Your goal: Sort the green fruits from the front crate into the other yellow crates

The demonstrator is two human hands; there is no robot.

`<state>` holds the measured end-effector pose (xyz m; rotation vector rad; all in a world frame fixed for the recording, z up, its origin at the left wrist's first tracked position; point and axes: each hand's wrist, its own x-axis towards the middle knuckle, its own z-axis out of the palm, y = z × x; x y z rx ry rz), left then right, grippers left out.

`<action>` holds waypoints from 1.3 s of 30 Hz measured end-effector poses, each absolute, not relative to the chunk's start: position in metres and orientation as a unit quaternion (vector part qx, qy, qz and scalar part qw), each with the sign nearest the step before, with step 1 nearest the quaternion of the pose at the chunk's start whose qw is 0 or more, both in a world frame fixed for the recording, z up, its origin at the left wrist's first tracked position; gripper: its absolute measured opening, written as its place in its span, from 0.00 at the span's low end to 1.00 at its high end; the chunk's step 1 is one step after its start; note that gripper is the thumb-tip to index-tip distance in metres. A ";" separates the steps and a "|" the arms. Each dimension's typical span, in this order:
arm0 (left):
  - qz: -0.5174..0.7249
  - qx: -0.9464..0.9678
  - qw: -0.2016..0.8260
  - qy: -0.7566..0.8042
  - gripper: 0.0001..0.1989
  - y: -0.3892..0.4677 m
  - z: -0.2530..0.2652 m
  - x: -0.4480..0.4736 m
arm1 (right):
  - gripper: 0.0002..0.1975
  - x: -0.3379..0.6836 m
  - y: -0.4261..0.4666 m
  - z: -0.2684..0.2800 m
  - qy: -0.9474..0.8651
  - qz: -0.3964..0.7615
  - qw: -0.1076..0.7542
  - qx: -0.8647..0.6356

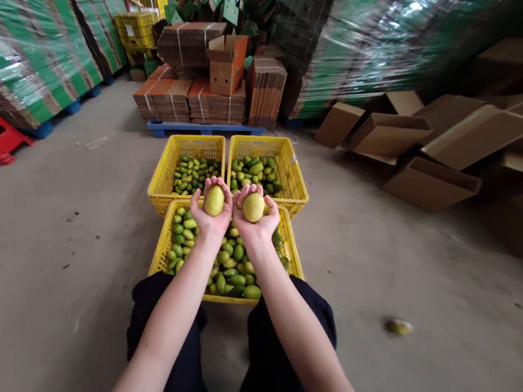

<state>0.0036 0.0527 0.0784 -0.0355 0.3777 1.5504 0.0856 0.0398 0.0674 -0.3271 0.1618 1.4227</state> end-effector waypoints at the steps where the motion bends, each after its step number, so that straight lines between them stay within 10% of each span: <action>1: 0.700 -0.011 0.694 0.169 0.15 0.053 0.078 0.003 | 0.08 0.086 0.039 0.067 0.074 0.651 0.741 -0.148; 23: 0.691 -0.049 0.682 0.232 0.13 0.041 0.077 0.020 | 0.10 0.079 0.053 0.064 0.009 0.564 0.790 -0.241; 39: 0.588 -0.008 0.770 0.249 0.24 0.040 0.085 -0.009 | 0.11 0.112 0.044 0.067 -0.106 0.742 0.635 -0.187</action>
